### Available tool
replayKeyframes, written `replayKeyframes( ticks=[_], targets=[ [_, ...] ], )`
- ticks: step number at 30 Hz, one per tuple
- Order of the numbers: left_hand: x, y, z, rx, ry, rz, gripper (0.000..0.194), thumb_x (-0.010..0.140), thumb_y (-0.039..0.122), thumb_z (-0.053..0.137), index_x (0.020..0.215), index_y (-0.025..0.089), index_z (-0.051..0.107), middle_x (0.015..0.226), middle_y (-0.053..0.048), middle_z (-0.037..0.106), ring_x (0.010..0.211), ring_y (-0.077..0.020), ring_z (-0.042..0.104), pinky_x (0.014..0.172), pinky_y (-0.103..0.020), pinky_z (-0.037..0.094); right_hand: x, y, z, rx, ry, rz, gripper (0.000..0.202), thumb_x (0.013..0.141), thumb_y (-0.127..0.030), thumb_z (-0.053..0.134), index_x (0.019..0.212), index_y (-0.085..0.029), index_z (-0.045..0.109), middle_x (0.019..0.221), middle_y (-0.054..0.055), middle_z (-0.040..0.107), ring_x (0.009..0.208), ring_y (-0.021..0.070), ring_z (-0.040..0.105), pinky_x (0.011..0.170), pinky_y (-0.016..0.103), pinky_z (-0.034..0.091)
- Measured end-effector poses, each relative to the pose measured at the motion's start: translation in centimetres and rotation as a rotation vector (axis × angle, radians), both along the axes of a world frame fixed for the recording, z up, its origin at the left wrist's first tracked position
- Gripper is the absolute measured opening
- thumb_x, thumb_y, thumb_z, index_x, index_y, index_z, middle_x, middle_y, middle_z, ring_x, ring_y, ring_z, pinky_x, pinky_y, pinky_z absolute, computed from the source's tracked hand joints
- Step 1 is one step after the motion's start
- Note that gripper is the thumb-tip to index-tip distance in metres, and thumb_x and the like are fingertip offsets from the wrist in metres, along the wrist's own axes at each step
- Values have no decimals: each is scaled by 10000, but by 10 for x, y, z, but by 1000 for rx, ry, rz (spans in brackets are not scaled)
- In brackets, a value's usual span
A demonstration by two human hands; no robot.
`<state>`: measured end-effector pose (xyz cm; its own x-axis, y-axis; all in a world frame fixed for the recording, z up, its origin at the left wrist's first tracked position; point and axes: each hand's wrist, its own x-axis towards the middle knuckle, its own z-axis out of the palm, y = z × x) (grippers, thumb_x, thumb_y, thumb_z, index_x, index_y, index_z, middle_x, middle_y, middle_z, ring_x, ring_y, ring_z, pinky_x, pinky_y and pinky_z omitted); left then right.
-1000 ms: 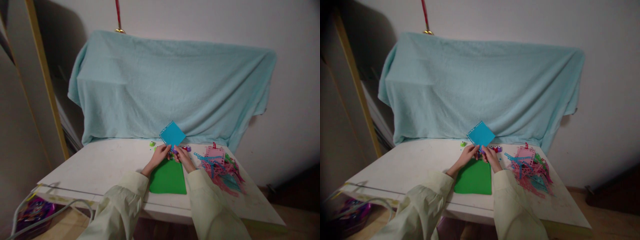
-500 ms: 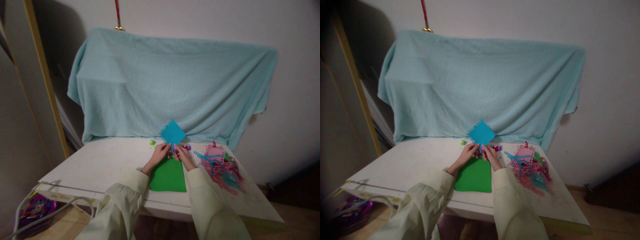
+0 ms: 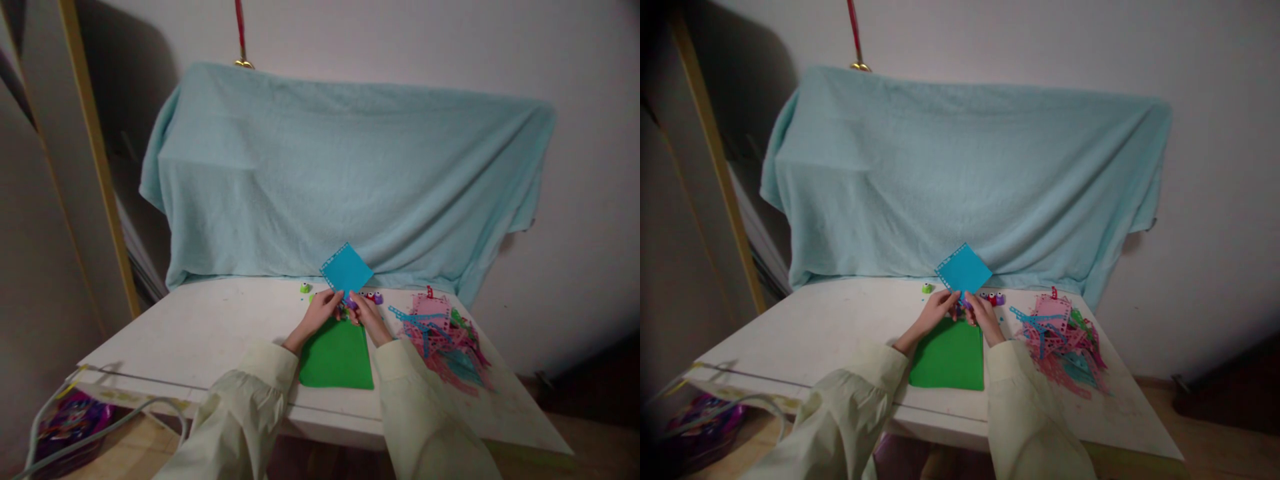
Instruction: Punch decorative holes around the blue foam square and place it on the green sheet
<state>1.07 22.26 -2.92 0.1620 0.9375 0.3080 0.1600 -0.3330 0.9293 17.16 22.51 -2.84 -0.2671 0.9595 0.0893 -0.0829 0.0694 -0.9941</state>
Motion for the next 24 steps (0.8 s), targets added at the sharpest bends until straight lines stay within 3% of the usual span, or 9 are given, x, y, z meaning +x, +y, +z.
replayKeyframes(
  ticks=[24],
  targets=[
    [-1,-1,1,-30,-17,-66,445,880,558,483,683,165,556,538,1,599,503,-155,592,557,-257,435,-1,1,-1,-4,-2,4,471,773,-654,593,668,-203,508,477,-45,477,372,82,386,382,234,265]
  ],
)
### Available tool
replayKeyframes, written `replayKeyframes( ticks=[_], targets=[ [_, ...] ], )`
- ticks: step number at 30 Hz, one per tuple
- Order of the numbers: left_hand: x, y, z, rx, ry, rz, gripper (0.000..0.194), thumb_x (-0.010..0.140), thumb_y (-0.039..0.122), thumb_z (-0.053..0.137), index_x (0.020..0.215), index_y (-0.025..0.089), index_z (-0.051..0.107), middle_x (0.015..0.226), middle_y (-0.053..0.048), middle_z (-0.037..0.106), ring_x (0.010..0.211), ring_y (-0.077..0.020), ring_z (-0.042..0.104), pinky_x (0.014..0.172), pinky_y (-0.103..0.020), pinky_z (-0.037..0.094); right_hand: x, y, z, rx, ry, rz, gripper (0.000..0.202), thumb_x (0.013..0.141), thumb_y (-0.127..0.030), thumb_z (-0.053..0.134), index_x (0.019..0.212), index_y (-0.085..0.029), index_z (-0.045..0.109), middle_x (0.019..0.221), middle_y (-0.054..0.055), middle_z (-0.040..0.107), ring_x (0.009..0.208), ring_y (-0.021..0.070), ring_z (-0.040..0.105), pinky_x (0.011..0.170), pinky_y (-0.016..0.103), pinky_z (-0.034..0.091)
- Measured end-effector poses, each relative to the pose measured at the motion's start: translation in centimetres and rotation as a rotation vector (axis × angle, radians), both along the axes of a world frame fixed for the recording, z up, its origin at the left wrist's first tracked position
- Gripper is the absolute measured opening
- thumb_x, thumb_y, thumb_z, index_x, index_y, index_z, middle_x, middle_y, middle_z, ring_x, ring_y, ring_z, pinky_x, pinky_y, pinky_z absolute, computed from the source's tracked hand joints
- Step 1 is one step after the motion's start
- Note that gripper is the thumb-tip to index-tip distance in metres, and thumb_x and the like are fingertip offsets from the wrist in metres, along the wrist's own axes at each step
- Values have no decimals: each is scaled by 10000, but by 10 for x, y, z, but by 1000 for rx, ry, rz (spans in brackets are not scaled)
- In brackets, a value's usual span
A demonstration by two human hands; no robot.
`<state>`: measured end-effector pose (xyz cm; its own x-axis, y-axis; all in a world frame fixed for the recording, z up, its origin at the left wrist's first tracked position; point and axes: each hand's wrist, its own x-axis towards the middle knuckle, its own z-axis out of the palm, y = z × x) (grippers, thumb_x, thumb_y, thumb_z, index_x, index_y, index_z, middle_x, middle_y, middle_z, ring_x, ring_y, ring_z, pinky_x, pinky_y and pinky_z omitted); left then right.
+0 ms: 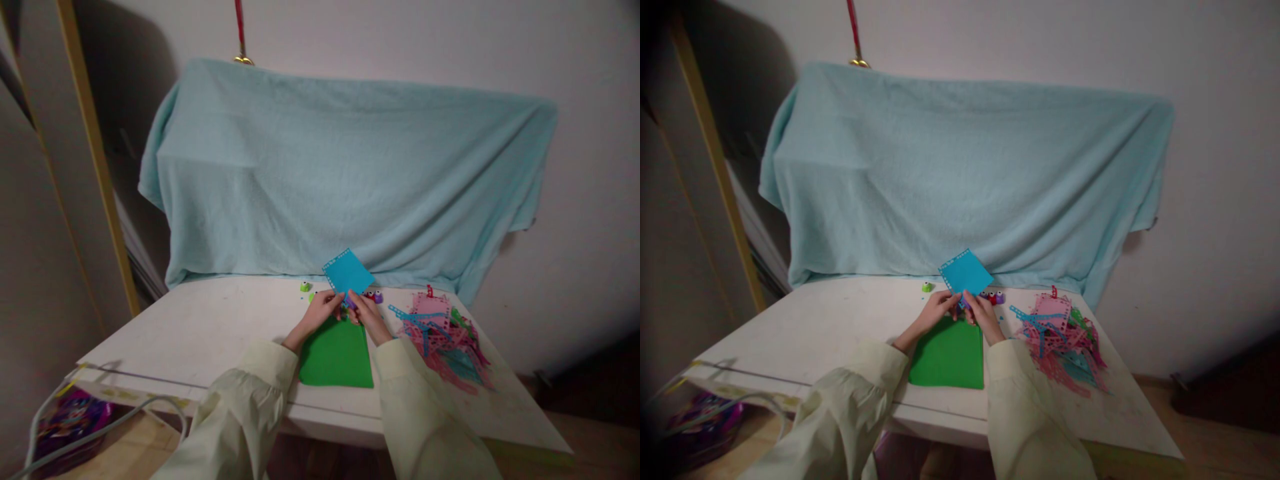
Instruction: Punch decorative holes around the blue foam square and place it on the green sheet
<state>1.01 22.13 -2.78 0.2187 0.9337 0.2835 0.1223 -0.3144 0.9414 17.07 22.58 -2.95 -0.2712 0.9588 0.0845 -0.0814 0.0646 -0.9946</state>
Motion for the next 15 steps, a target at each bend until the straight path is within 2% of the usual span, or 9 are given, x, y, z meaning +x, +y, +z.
replayKeyframes(
  ticks=[9,15],
  targets=[
    [0,1,0,4,16,29,449,884,548,477,684,156,563,543,-9,612,515,-152,587,561,-249,427,1,-1,-2,33,2,28,439,797,-613,597,679,-195,529,484,-45,480,389,84,393,388,230,260],
    [1,1,-1,10,-5,-16,454,885,553,471,696,150,564,556,-5,606,507,-144,579,543,-242,410,1,0,-3,36,0,38,427,787,-605,613,691,-194,545,480,-43,492,391,92,413,380,229,275]
  ],
)
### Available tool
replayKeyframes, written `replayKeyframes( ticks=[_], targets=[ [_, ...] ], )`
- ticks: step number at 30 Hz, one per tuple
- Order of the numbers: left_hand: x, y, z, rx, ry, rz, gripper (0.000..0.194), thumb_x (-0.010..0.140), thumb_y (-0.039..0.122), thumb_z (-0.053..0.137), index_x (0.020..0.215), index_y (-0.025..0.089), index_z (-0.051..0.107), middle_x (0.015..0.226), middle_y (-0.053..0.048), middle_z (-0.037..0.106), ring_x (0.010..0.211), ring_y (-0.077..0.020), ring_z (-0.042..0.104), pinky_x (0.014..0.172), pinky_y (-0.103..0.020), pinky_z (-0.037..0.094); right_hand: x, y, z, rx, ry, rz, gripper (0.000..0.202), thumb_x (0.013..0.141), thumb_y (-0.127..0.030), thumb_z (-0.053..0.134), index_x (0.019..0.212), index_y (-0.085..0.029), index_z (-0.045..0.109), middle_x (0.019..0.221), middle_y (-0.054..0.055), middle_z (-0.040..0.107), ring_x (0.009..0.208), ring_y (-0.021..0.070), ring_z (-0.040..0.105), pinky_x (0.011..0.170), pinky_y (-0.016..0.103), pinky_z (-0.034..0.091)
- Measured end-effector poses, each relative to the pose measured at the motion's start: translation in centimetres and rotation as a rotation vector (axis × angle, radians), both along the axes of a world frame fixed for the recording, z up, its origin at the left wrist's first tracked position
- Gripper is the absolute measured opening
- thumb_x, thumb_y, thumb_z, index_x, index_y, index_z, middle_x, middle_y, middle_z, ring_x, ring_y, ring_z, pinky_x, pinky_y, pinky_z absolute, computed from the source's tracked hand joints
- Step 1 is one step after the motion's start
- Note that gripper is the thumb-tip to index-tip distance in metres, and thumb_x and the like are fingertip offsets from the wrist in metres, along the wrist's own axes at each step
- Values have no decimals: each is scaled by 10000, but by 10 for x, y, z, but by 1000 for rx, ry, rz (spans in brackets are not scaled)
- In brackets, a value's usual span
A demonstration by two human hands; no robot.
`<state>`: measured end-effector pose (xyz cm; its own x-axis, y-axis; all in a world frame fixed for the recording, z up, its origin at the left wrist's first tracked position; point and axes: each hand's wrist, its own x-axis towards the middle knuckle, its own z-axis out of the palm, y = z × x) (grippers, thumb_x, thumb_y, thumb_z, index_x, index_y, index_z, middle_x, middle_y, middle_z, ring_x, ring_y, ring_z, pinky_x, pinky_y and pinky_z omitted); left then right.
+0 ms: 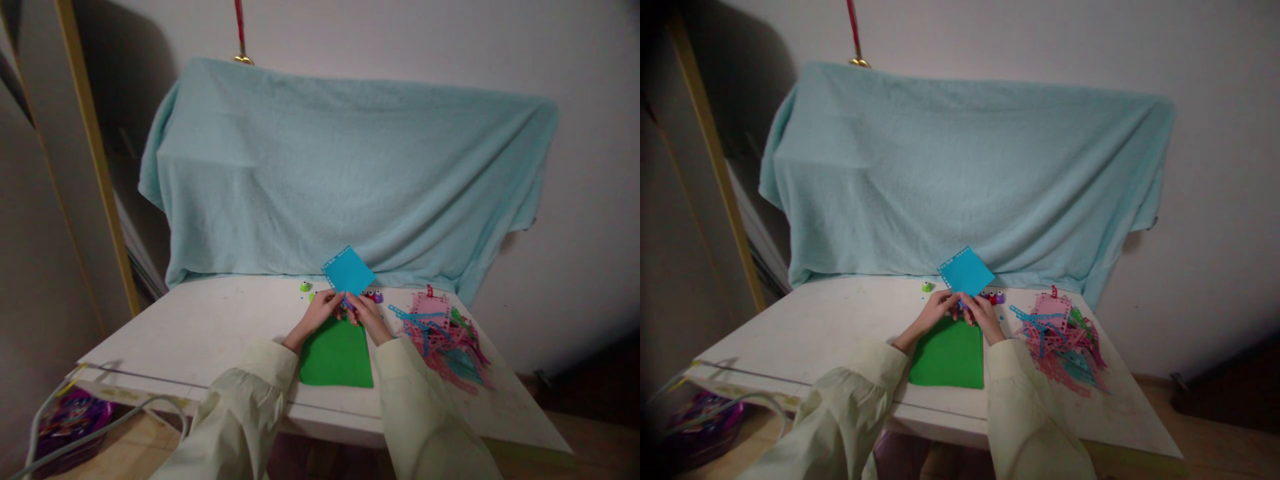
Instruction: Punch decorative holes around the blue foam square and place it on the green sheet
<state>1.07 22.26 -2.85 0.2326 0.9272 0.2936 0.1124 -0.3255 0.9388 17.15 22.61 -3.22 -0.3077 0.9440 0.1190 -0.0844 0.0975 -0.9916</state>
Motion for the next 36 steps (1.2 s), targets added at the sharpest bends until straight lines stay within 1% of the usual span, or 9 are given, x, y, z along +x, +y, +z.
replayKeyframes(
  ticks=[3,8,12,16,20,23,28,33,36],
  targets=[
    [0,0,1,-6,-13,-11,453,882,556,475,700,150,561,549,-2,596,501,-145,577,537,-243,412,0,-1,1,-14,1,-4,426,777,-604,625,700,-190,558,475,-43,493,393,93,415,384,230,279],
    [0,-1,2,-12,-10,-4,451,875,553,493,697,146,567,555,-1,592,506,-145,581,548,-246,424,0,-5,4,-11,44,10,383,802,-561,626,742,-187,570,498,-45,489,411,88,405,394,226,272],
    [0,-2,2,-22,13,-9,465,878,552,483,670,145,566,557,-10,605,520,-145,585,567,-246,428,-1,-7,6,26,52,-7,367,797,-533,644,706,-188,558,471,-64,432,394,76,354,384,226,224],
    [2,-3,2,-32,14,-34,470,879,543,484,657,139,578,563,-20,615,532,-146,596,596,-250,440,-4,-9,6,60,110,-64,335,755,-488,704,714,-184,568,495,-87,358,390,53,263,368,219,167],
    [2,-2,2,-62,-30,-69,477,886,542,470,662,136,582,558,-30,614,530,-152,605,587,-253,445,-6,-10,6,68,126,-77,325,761,-478,703,719,-183,573,510,-82,370,396,54,269,363,217,182],
    [2,0,1,-75,-49,-70,478,887,551,464,683,136,586,548,-31,610,527,-157,607,567,-252,442,-6,-10,7,64,100,-78,341,775,-496,687,706,-186,563,484,-81,381,378,55,289,360,219,183],
    [2,1,0,-75,-63,-58,467,876,567,476,722,141,586,547,-20,609,504,-153,595,542,-250,434,-3,-7,7,20,30,-40,427,817,-579,598,657,-190,529,416,-66,404,345,74,358,358,225,182],
    [2,2,1,-80,-61,-42,472,888,578,448,767,144,590,527,-19,617,490,-158,594,541,-254,430,-1,-6,9,-4,68,-95,460,798,-628,587,667,-190,540,425,-61,421,342,76,355,359,228,220],
    [2,2,1,-93,-57,-44,480,891,583,434,791,142,596,512,-21,618,483,-160,593,540,-254,432,0,-6,10,1,57,-97,473,794,-642,582,670,-186,553,426,-57,426,348,80,365,363,232,231]
  ],
)
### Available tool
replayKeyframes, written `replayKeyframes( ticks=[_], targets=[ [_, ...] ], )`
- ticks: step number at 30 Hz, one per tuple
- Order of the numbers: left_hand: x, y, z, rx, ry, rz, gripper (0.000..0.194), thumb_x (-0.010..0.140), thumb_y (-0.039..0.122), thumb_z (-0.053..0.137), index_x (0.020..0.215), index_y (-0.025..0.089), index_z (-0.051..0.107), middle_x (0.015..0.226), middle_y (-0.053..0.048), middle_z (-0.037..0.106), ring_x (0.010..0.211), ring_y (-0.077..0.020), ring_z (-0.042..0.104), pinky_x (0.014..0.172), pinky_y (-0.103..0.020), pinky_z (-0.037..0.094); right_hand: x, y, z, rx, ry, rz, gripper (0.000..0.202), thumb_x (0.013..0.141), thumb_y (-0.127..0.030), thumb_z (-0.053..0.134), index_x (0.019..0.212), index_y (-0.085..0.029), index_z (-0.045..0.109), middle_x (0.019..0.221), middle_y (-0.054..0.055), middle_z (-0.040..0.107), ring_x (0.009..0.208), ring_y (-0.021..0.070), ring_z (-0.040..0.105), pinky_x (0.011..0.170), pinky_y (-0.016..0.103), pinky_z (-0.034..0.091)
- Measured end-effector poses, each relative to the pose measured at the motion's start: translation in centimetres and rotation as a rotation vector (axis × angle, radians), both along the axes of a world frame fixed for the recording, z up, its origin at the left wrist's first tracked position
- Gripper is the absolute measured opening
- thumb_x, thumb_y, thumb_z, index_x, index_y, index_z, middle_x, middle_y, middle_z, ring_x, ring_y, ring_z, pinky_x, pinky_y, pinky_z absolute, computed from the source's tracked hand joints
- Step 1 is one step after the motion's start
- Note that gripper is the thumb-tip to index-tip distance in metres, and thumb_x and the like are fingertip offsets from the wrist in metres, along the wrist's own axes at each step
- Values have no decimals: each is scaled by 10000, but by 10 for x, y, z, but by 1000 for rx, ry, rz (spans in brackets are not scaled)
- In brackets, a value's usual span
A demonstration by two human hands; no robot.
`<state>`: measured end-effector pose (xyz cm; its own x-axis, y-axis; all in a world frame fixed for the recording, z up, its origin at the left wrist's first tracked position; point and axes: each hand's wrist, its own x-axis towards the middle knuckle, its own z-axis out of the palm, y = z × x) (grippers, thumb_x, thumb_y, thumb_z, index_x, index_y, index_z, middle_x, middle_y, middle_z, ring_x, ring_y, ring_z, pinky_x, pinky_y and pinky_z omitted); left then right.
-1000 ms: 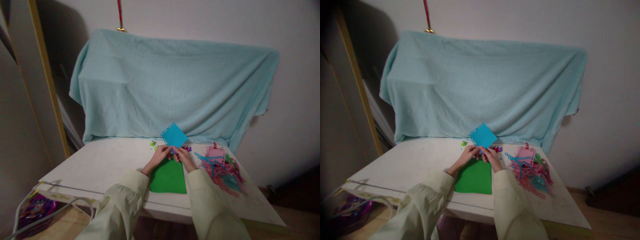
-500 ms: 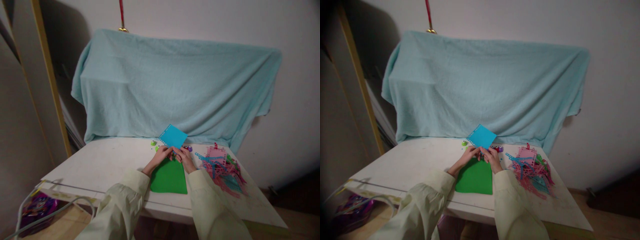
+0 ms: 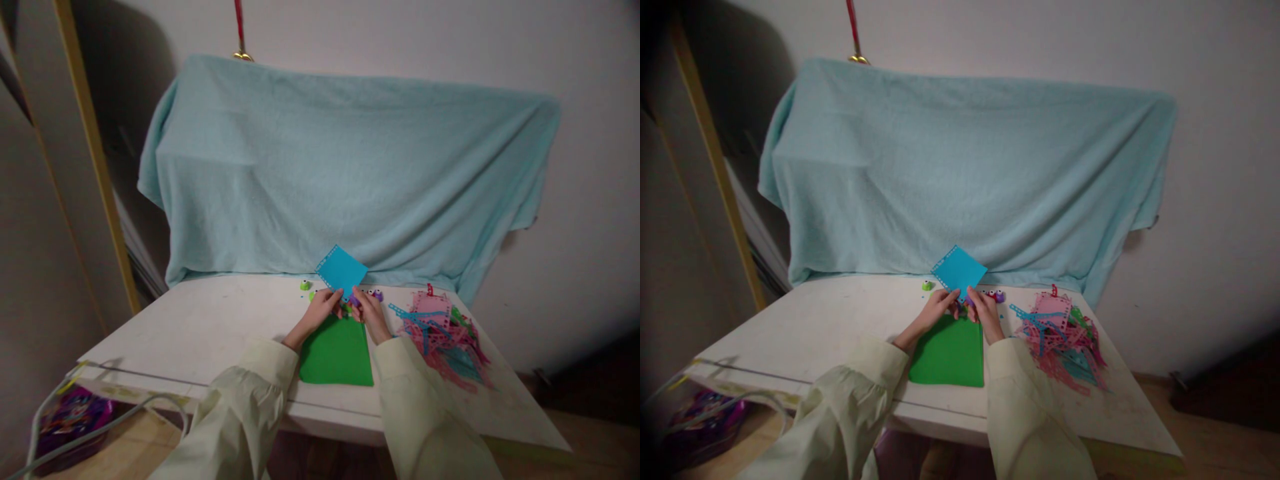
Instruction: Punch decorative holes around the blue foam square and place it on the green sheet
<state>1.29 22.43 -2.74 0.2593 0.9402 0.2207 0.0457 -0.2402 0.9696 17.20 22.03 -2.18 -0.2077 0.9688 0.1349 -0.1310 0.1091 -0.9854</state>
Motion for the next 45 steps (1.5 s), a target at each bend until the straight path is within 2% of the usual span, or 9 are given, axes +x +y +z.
replayKeyframes(
  ticks=[8,13,16,20,24,30,45],
  targets=[
    [0,2,-5,38,56,17,474,899,572,424,816,142,605,525,-21,632,502,-160,598,566,-257,446,-2,-1,1,3,-20,-49,490,769,-657,600,611,-207,486,409,-58,417,337,88,362,356,237,209],
    [-1,1,-7,74,75,41,462,910,562,407,810,150,590,525,-12,629,503,-157,595,560,-251,437,-2,-1,1,1,-25,-72,514,752,-695,582,633,-196,539,414,-52,421,344,89,364,358,237,232],
    [-2,0,-6,97,107,41,469,909,556,415,783,145,603,531,-18,633,520,-157,594,575,-250,433,-1,0,1,-4,-22,-88,514,757,-690,579,610,-203,512,410,-57,409,344,88,362,359,235,225],
    [-2,-1,-4,111,119,40,477,911,553,417,786,139,616,535,-17,633,520,-153,586,592,-252,433,-1,-1,1,6,-22,-41,488,769,-652,598,608,-210,469,413,-66,411,347,86,365,368,235,216],
    [-2,-1,-3,112,147,57,504,905,566,426,734,134,622,535,-21,628,526,-149,579,600,-250,428,-3,-3,2,27,-52,2,468,790,-631,591,628,-205,489,411,-63,432,344,82,357,377,236,215],
    [-2,-1,-5,122,178,61,544,902,576,424,656,135,626,519,-26,611,534,-149,569,613,-249,427,-2,-1,0,23,-58,2,476,797,-629,585,607,-207,471,402,-61,434,340,81,359,378,238,216],
    [-3,0,-7,125,167,53,536,895,578,438,689,125,639,527,-32,618,525,-146,576,595,-242,430,-2,-3,2,55,-82,0,461,790,-624,597,618,-209,489,416,-56,436,358,91,369,384,250,215]
  ],
)
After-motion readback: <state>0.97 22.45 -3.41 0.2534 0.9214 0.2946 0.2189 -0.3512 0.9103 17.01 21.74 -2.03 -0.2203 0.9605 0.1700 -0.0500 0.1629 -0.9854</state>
